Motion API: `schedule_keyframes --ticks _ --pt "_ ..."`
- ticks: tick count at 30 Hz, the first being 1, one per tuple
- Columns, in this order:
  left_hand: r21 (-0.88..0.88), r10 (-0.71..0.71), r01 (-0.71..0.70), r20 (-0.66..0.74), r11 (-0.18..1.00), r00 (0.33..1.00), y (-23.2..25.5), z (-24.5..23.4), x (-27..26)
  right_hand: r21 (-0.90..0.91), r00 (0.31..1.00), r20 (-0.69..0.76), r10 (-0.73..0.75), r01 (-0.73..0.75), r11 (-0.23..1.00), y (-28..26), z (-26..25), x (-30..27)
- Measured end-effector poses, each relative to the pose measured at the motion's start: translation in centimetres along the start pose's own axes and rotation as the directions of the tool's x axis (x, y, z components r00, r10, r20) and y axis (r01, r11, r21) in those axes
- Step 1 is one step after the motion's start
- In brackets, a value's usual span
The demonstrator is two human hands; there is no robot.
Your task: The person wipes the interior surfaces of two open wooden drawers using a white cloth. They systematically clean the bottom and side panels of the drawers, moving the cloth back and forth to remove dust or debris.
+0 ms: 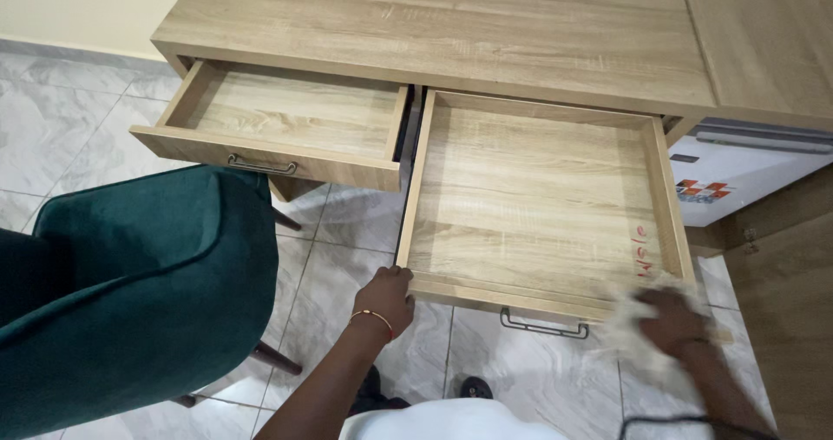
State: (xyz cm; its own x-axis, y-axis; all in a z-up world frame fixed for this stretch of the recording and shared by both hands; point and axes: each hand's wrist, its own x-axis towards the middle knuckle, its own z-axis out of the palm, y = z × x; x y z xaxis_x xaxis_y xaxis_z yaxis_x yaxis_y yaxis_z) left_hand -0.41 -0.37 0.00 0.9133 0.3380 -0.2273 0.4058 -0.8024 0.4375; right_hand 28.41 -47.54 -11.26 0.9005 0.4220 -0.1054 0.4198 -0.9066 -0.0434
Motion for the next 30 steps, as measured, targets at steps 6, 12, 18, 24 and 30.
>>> schedule_keyframes --ticks 6,12,18,24,30 --pt "0.057 -0.001 -0.001 0.042 0.998 0.999 0.0 -0.2 0.2 -0.172 0.946 0.18 0.271 -0.241 0.955 1.8 -0.4 0.1" --pt "0.001 0.019 -0.019 -0.009 1.0 1.0 -0.5 0.3 0.7 0.193 0.964 0.14 -0.228 0.199 0.961 -20.5 0.8 0.3" --pt "0.049 0.013 -0.012 -0.024 0.999 1.0 -0.6 0.5 0.8 0.268 0.814 0.235 -0.532 0.472 0.84 -39.9 -7.5 -3.3" --pt "-0.04 0.01 -0.01 -0.012 0.999 1.0 -0.6 0.5 0.0 0.281 0.933 0.074 -0.352 0.319 0.905 -30.4 -4.9 -2.4" --pt "-0.096 0.026 -0.032 -0.062 0.995 0.998 -1.2 0.5 0.0 0.174 0.995 -0.007 -0.096 0.095 0.98 -9.5 -0.8 -0.1"
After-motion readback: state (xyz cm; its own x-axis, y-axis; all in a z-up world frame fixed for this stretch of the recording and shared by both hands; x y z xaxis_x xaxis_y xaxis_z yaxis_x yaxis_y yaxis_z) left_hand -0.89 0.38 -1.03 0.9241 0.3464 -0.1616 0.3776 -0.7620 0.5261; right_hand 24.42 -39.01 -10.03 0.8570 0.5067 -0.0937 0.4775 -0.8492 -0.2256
